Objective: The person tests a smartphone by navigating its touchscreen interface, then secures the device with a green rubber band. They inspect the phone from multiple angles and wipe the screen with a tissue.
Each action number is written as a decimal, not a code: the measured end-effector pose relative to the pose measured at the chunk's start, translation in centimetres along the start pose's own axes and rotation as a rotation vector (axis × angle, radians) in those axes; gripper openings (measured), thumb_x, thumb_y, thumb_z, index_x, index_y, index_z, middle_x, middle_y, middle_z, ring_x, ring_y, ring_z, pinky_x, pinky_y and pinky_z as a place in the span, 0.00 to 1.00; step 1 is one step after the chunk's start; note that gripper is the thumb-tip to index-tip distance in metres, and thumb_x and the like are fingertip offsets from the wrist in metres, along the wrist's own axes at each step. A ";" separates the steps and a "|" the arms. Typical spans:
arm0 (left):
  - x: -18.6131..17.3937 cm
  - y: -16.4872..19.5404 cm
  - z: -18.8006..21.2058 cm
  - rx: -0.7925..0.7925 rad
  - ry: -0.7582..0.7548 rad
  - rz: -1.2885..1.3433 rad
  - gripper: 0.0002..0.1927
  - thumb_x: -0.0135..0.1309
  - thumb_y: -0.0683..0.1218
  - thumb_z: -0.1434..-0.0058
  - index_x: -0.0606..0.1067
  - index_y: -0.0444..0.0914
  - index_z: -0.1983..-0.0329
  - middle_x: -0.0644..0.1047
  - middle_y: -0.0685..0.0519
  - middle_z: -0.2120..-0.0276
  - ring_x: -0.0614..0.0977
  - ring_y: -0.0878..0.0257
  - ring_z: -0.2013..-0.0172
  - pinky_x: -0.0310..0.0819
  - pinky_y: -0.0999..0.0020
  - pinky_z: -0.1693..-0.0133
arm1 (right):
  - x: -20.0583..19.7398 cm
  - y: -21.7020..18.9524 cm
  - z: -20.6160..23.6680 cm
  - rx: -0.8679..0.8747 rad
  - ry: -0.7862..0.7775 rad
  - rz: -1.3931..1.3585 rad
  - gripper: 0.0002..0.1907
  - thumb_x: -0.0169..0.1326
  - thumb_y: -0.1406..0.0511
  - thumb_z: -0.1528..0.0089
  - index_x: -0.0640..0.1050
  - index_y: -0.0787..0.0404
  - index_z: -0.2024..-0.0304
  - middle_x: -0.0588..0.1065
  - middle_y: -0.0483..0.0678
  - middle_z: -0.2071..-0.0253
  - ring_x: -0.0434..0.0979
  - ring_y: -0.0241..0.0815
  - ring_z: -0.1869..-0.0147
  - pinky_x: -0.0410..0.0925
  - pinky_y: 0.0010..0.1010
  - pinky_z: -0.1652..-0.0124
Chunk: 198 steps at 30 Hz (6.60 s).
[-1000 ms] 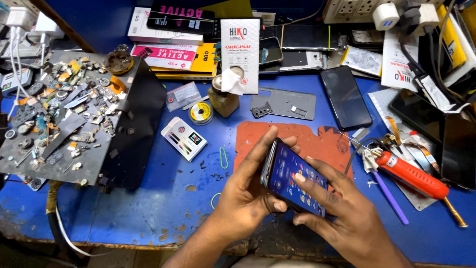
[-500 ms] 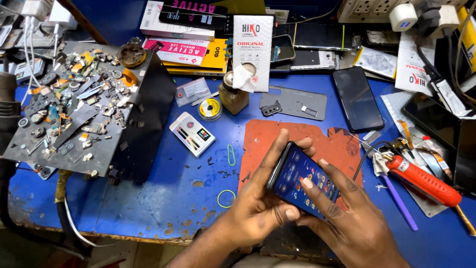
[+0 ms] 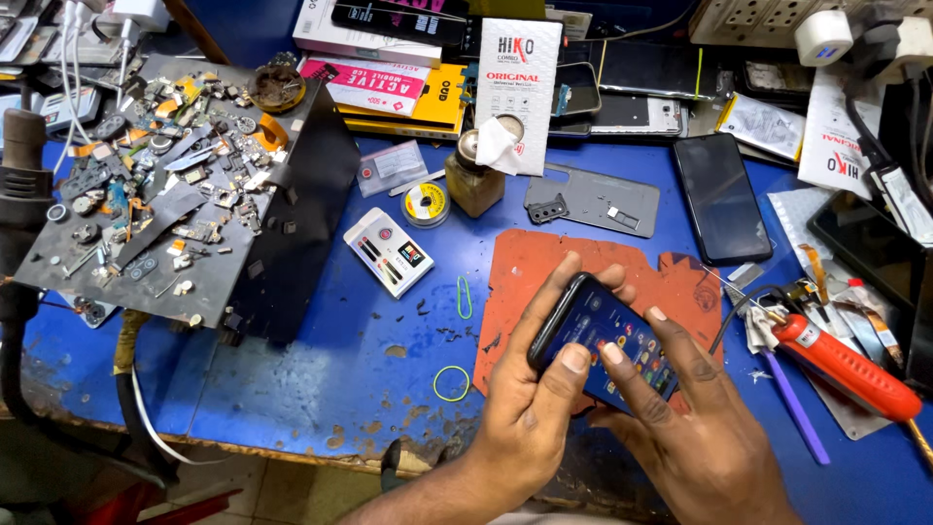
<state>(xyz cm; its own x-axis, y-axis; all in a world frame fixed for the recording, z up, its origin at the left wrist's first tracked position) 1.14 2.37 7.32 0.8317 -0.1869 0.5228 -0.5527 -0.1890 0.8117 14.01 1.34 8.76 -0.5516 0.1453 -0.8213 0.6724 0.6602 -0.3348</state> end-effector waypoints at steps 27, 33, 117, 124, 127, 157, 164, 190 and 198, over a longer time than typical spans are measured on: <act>-0.4 -0.2 0.6 0.010 0.086 0.039 0.31 0.44 0.38 0.26 0.52 0.32 0.22 0.67 0.41 0.29 0.70 0.54 0.30 0.64 0.58 0.29 | 0.8 -1.0 0.3 -0.066 -0.003 0.097 0.35 0.66 0.62 0.49 0.73 0.52 0.38 0.64 0.68 0.33 0.71 0.67 0.33 0.70 0.52 0.42; -2.2 -1.8 -0.1 -0.084 0.260 0.178 0.32 0.49 0.35 0.32 0.57 0.33 0.25 0.69 0.40 0.31 0.74 0.52 0.35 0.70 0.57 0.35 | 1.7 -1.5 -0.4 -0.094 -0.023 0.159 0.35 0.62 0.54 0.48 0.73 0.52 0.37 0.65 0.67 0.32 0.67 0.67 0.32 0.60 0.55 0.37; -10.8 -1.1 2.0 -0.518 0.118 -0.155 0.19 0.57 0.45 0.37 0.77 0.34 0.44 0.86 0.49 0.59 0.84 0.65 0.62 0.81 0.67 0.60 | 6.0 8.5 -4.8 0.609 -0.166 -1.696 0.21 0.53 0.74 0.35 0.73 0.68 0.39 0.76 0.53 0.44 0.70 0.30 0.76 0.64 0.18 0.77; -12.0 1.5 2.0 -0.417 0.074 -0.489 0.15 0.56 0.44 0.36 0.80 0.34 0.48 0.85 0.55 0.62 0.81 0.71 0.63 0.78 0.73 0.61 | 2.7 9.3 -6.9 0.435 -0.155 -1.457 0.30 0.55 0.75 0.38 0.70 0.64 0.33 0.74 0.55 0.42 0.74 0.30 0.72 0.70 0.18 0.74; -10.6 2.1 1.4 -0.361 -0.030 -0.698 0.13 0.55 0.44 0.35 0.80 0.35 0.51 0.84 0.55 0.66 0.80 0.72 0.65 0.77 0.72 0.62 | 2.4 8.3 -7.7 0.288 -0.265 -1.107 0.38 0.60 0.73 0.42 0.66 0.61 0.29 0.75 0.54 0.41 0.76 0.28 0.74 0.71 0.18 0.75; -3.0 4.1 -1.0 -0.181 -0.255 -1.026 0.12 0.55 0.41 0.38 0.80 0.35 0.52 0.82 0.42 0.67 0.83 0.47 0.66 0.77 0.51 0.65 | 1.8 7.4 -4.8 0.110 -0.388 -0.263 0.18 0.73 0.62 0.54 0.83 0.59 0.65 0.80 0.43 0.71 0.71 0.31 0.81 0.66 0.25 0.80; -6.9 1.3 -0.3 -0.349 -0.041 -0.078 0.17 0.55 0.42 0.33 0.76 0.30 0.43 0.83 0.49 0.59 0.85 0.62 0.58 0.82 0.64 0.54 | 0.2 12.2 -1.2 0.365 -0.055 -1.608 0.19 0.53 0.66 0.30 0.71 0.62 0.77 0.73 0.50 0.73 0.69 0.41 0.69 0.62 0.36 0.64; -7.4 -0.9 0.5 -0.144 0.266 0.273 0.22 0.53 0.49 0.28 0.73 0.27 0.41 0.80 0.42 0.50 0.83 0.55 0.52 0.80 0.56 0.48 | 12.8 5.2 3.1 0.797 -0.332 -1.399 0.21 0.58 0.74 0.43 0.75 0.66 0.46 0.79 0.52 0.56 0.82 0.41 0.56 0.77 0.37 0.58; -8.5 5.1 3.8 0.015 -0.103 0.711 0.54 0.28 0.79 0.36 0.59 0.32 0.25 0.63 0.37 0.27 0.63 0.49 0.24 0.54 0.44 0.24 | 5.5 4.0 -3.1 0.527 -0.249 -1.096 0.12 0.57 0.73 0.39 0.80 0.70 0.52 0.82 0.53 0.61 0.83 0.39 0.58 0.76 0.30 0.57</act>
<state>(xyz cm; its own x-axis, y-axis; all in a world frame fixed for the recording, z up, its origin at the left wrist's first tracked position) -8.92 -0.68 6.05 0.2617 -0.3594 0.8957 -0.9600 -0.0013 0.2799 12.16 7.11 4.35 -0.8776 -0.4780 -0.0371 0.0636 -0.0395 -0.9972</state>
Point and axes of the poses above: each hand's wrist, its own z-axis away from the middle knuckle, its own x-axis out of the palm, y = z × x, the point moved 9 cm from there along -z, towards the middle knuckle
